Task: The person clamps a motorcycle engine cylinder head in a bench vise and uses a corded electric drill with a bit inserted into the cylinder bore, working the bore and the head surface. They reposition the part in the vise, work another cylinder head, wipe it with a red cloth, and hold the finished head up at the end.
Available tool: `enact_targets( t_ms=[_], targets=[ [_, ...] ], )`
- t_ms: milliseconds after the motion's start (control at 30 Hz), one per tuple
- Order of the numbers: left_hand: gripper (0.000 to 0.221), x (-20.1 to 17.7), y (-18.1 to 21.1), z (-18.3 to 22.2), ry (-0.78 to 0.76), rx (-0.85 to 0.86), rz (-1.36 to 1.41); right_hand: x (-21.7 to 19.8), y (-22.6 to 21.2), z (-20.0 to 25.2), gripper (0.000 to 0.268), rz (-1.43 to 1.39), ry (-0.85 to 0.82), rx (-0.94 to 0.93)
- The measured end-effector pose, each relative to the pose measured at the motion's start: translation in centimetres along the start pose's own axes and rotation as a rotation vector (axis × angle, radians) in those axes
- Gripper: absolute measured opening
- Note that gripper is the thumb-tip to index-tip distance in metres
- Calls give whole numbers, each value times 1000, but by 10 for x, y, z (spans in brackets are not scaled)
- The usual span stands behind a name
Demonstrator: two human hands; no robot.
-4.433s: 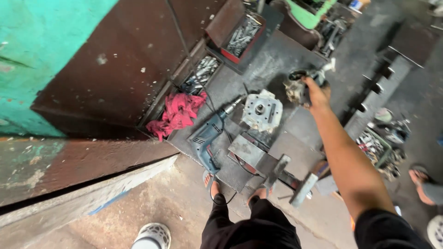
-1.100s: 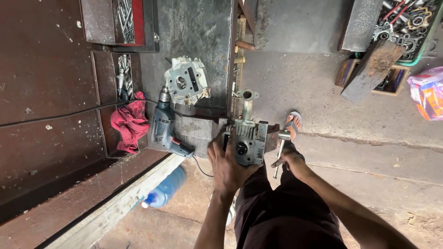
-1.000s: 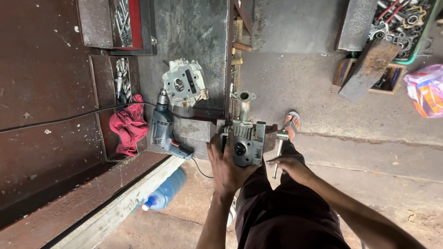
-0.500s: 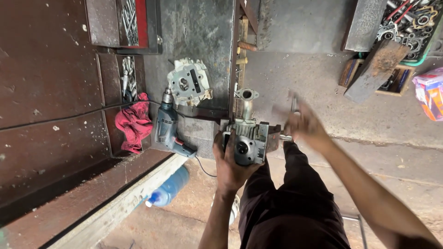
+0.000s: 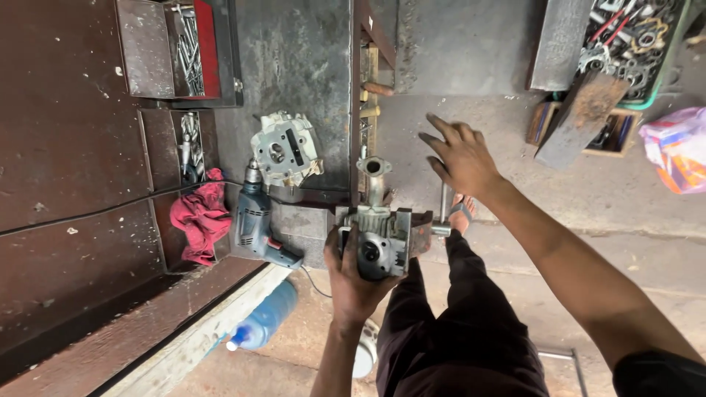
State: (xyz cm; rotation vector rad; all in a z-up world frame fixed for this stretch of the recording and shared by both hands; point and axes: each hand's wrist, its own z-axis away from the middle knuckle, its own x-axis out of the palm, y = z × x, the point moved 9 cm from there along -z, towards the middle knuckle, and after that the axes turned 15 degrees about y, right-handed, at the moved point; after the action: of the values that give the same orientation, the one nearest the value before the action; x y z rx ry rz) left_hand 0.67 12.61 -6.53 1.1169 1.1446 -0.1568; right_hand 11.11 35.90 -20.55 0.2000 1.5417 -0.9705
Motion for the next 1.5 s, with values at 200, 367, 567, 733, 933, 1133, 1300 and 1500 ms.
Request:
enact_targets(
  t_ms=[200,367,567,733,933,1133,1300,1500],
  targets=[
    [129,-1,-2,-3,28,-6,-27,23,-13,-61,45,123,-140,-68],
    [127,0,-8,1,66,21,41,47,7,-66,50,19,-287,283],
    [123,-19,16,-20,111,86,62,124,46,-62,46,-86,-270,325],
    [119,-13,10,-9,93,19,38,243,89,-27,51,-102,-444,294],
    [83,5,-19,5,45,-38,6,274,87,-9,54,-10,-717,292],
    [39,21,-38,22,59,-38,-158,361,111,37,47,-502,-685,599],
    [64,-2,-2,-8,-7,-11,-36,366,127,81,45,-856,-450,820],
    [120,-20,4,-7,34,23,-5,254,153,111,40,-749,256,623]
  ],
)
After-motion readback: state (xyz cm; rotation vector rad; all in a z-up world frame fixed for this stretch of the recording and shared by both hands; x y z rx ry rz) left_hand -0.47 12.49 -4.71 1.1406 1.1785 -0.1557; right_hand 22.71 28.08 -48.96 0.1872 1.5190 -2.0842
